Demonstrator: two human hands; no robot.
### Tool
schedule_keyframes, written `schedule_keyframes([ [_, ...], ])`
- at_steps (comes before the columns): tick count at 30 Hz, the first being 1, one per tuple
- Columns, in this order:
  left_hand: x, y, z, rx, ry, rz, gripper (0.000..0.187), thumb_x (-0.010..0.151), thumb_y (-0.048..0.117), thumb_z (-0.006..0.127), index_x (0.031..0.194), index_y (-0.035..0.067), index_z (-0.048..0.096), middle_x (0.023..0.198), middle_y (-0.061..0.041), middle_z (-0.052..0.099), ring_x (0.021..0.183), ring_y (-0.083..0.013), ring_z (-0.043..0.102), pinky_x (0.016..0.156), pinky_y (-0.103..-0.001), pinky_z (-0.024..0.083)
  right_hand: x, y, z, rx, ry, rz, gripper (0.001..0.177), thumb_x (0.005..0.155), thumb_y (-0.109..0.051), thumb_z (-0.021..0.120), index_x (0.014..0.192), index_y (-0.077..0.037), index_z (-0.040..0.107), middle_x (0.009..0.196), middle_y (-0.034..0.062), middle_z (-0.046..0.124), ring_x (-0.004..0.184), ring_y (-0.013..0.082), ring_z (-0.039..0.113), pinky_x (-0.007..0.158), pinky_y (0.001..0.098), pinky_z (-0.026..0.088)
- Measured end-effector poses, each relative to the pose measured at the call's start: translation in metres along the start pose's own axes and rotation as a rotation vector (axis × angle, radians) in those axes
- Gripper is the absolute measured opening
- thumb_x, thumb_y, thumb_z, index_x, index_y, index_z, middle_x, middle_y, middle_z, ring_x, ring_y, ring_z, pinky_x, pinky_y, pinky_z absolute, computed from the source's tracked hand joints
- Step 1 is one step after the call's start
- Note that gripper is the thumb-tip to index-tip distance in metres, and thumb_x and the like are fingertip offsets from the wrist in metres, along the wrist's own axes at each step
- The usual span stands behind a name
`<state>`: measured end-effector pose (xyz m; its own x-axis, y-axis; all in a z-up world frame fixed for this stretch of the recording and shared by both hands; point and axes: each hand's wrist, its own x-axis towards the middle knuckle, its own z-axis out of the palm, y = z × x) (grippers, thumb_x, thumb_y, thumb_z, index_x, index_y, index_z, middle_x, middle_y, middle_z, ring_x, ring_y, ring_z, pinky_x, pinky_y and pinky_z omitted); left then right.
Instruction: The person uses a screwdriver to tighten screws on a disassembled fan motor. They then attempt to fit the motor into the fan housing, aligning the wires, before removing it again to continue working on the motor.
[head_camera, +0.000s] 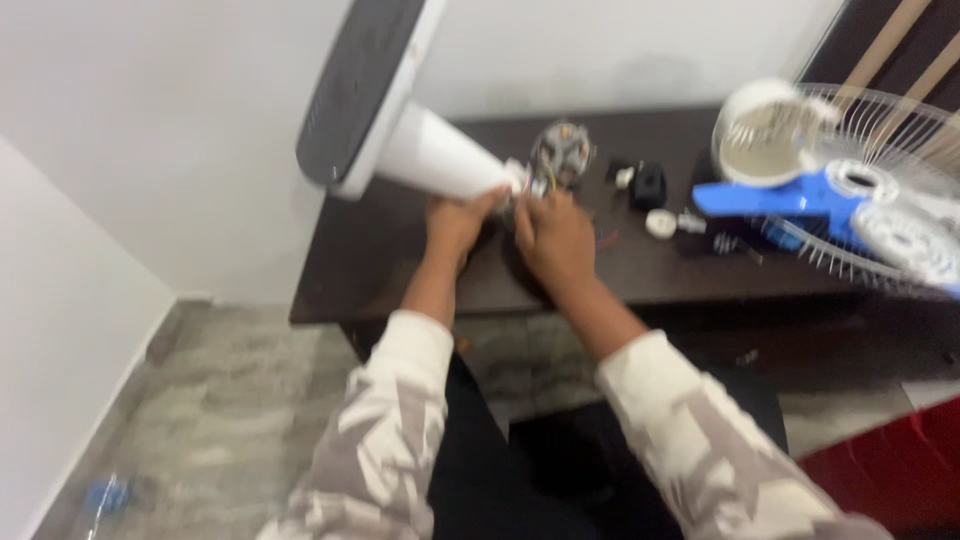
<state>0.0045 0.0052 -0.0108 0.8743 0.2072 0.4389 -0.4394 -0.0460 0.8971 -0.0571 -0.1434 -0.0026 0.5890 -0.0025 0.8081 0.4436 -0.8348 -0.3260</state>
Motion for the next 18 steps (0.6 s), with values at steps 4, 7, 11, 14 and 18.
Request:
schedule_keyframes([
  [4, 0.001, 0.002, 0.003, -0.156, -0.109, -0.079, 0.044, 0.073, 0.018, 0.091, 0.106, -0.006, 0.074, 0.102, -0.016, 0.078, 0.090, -0.0235, 0.075, 0.081, -0.035, 0.058, 0.005, 0.011, 0.010, -0.025, 0.004, 0.125, 0.036, 0.109, -0.028, 0.051, 0.089, -0.002, 0.067, 0.086, 0.0204, 0.070, 0.083, 0.0441, 0.067, 0.076, 0.0565, 0.050],
  [7, -0.001, 0.009, 0.001, -0.146, -0.090, -0.051, 0.044, 0.072, 0.016, 0.090, 0.107, -0.004, 0.072, 0.103, -0.013, 0.077, 0.091, -0.0203, 0.075, 0.082, -0.033, 0.059, 0.009, 0.010, 0.011, -0.092, -0.056, 0.212, 0.033, 0.103, -0.028, 0.053, 0.088, -0.002, 0.067, 0.081, 0.0239, 0.070, 0.079, 0.0461, 0.067, 0.075, 0.0575, 0.051],
  [11, 0.000, 0.015, 0.002, -0.124, -0.077, -0.051, 0.043, 0.072, 0.016, 0.090, 0.106, -0.003, 0.073, 0.103, -0.013, 0.078, 0.091, -0.0203, 0.075, 0.082, -0.033, 0.059, 0.010, 0.009, 0.007, -0.022, -0.078, 0.233, 0.029, 0.100, -0.028, 0.057, 0.090, -0.003, 0.067, 0.078, 0.0242, 0.070, 0.077, 0.0447, 0.069, 0.075, 0.0550, 0.053],
  [14, -0.003, 0.015, 0.001, -0.113, -0.050, -0.016, 0.044, 0.071, 0.015, 0.091, 0.106, -0.004, 0.071, 0.102, -0.013, 0.077, 0.090, -0.0207, 0.074, 0.081, -0.033, 0.059, 0.009, 0.006, 0.006, 0.053, -0.045, 0.181, 0.023, 0.098, -0.025, 0.061, 0.092, -0.003, 0.066, 0.079, 0.0228, 0.070, 0.077, 0.0435, 0.069, 0.073, 0.0536, 0.053],
  [18, -0.003, 0.015, 0.001, -0.151, -0.080, -0.046, 0.040, 0.072, 0.014, 0.090, 0.105, -0.004, 0.073, 0.101, -0.014, 0.077, 0.089, -0.0204, 0.074, 0.080, -0.033, 0.059, 0.006, 0.005, 0.003, 0.082, -0.022, 0.097, 0.016, 0.098, -0.019, 0.065, 0.094, -0.004, 0.064, 0.086, 0.0193, 0.069, 0.079, 0.0414, 0.068, 0.071, 0.0519, 0.052],
])
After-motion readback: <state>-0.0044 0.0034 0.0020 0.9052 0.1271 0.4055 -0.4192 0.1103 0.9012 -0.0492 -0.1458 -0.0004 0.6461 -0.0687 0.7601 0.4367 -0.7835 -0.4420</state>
